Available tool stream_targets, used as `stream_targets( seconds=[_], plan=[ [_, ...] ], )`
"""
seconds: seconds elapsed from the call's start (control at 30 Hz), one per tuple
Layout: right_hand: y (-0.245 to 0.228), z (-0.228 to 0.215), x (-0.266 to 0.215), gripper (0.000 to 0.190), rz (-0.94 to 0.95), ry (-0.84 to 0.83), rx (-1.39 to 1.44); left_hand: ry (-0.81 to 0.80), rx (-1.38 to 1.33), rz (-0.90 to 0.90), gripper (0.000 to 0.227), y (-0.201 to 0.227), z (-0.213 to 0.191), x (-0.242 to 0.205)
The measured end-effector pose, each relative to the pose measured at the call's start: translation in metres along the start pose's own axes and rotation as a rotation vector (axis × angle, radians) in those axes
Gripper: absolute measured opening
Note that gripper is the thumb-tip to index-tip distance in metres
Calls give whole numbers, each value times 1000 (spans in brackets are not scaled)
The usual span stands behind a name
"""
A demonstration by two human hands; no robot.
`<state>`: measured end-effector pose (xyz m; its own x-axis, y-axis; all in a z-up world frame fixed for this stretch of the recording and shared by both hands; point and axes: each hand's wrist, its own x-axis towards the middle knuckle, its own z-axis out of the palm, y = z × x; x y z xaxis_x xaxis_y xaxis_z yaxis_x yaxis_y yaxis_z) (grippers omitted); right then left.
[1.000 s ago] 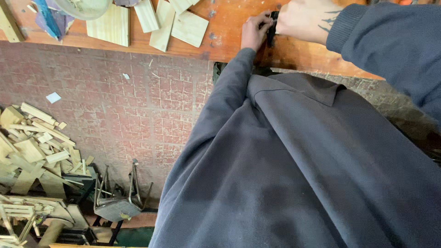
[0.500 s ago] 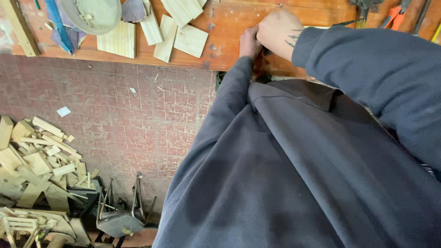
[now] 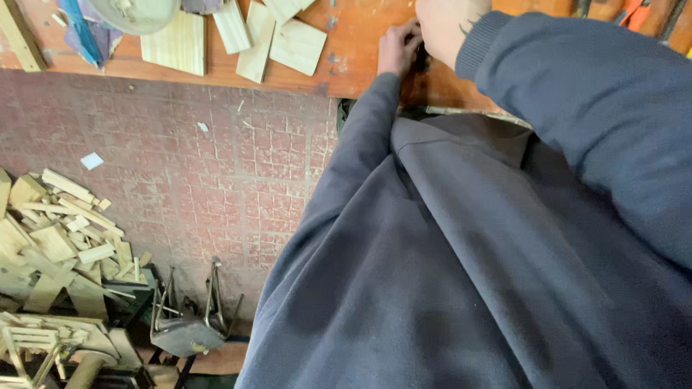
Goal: The person assembles a small wooden frame by attaching metal brackets to a wooden plank using a screwdriver and hammer. They repeatedly tighten screws, adjust the brackets, and inspect the assembly on a cluttered workbench.
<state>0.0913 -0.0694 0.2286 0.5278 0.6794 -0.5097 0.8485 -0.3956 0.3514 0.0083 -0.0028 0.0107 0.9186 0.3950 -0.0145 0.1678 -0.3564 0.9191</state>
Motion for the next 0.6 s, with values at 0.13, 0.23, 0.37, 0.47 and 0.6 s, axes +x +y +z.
stream_targets(
  seconds=[0.13,0.23,0.37,0.47,0.6],
  plan=[
    [33,-25,-38,13,-64,157,-50,-66,-58,27,12,6,-14,-4],
    [67,-35,-88,31,57,64,83,-82,-38,-16,23,-10,-6,-3],
    [102,-24,-191,54,235,-448,731,-105,97,30,17,7,-18,-11],
    [105,78,-249,45,418,-529,1161,-123,106,74,20,4,-17,-7],
    [64,261,-272,51,730,-331,1310,-113,246,-22,16,-26,-5,-9]
  ],
)
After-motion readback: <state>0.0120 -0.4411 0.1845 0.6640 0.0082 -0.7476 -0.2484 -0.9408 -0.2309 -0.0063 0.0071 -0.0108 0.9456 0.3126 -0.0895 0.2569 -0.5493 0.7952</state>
